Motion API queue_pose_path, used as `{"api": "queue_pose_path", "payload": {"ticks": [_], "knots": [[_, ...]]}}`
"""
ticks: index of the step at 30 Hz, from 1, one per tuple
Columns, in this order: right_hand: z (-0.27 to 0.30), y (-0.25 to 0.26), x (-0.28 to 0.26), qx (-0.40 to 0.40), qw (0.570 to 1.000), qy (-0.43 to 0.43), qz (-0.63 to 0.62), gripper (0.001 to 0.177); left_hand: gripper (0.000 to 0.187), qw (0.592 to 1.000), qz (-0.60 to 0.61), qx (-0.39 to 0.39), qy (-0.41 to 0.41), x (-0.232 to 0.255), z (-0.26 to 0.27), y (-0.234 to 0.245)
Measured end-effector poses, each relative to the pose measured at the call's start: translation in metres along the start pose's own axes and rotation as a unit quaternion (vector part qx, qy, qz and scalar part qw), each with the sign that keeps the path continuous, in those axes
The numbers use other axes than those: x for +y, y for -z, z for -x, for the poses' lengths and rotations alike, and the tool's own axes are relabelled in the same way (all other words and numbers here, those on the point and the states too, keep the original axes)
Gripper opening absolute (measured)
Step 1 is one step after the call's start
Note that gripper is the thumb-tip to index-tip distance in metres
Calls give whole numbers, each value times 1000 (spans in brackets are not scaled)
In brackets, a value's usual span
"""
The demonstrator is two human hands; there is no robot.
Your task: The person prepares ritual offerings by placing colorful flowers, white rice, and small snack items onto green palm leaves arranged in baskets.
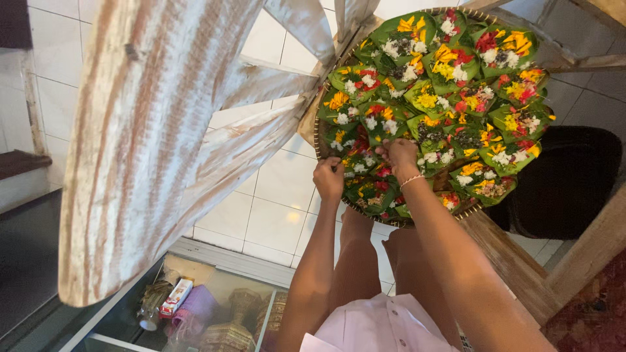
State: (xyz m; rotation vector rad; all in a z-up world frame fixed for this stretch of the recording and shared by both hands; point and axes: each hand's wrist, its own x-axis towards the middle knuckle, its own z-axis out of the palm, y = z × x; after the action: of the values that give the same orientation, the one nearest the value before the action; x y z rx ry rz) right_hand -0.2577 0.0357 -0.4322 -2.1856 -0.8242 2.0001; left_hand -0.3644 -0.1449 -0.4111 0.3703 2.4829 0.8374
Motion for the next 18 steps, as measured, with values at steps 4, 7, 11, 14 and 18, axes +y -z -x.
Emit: {"api": "queue_pose_path", "payload": {"ticks": [4, 7, 11, 14, 18], "knots": [[37, 2, -3, 8, 998, -6, 68, 17, 17, 999, 34, 3, -23, 0, 8, 17], [56, 7, -5, -10, 995, 38, 96, 22, 19, 998, 50, -25, -23, 2, 12, 20], [68, 12, -9, 12, 996, 37, 84, 24, 23, 994, 21, -58, -93, 4, 7, 10], [69, 20, -6, 11, 993, 59, 98, 19, 24, 991, 9, -75, -111, 5, -6, 1], [68, 32, 0, -13, 995, 86, 57, 11, 21, 986, 10, -68, -149, -2, -28, 5]]}}
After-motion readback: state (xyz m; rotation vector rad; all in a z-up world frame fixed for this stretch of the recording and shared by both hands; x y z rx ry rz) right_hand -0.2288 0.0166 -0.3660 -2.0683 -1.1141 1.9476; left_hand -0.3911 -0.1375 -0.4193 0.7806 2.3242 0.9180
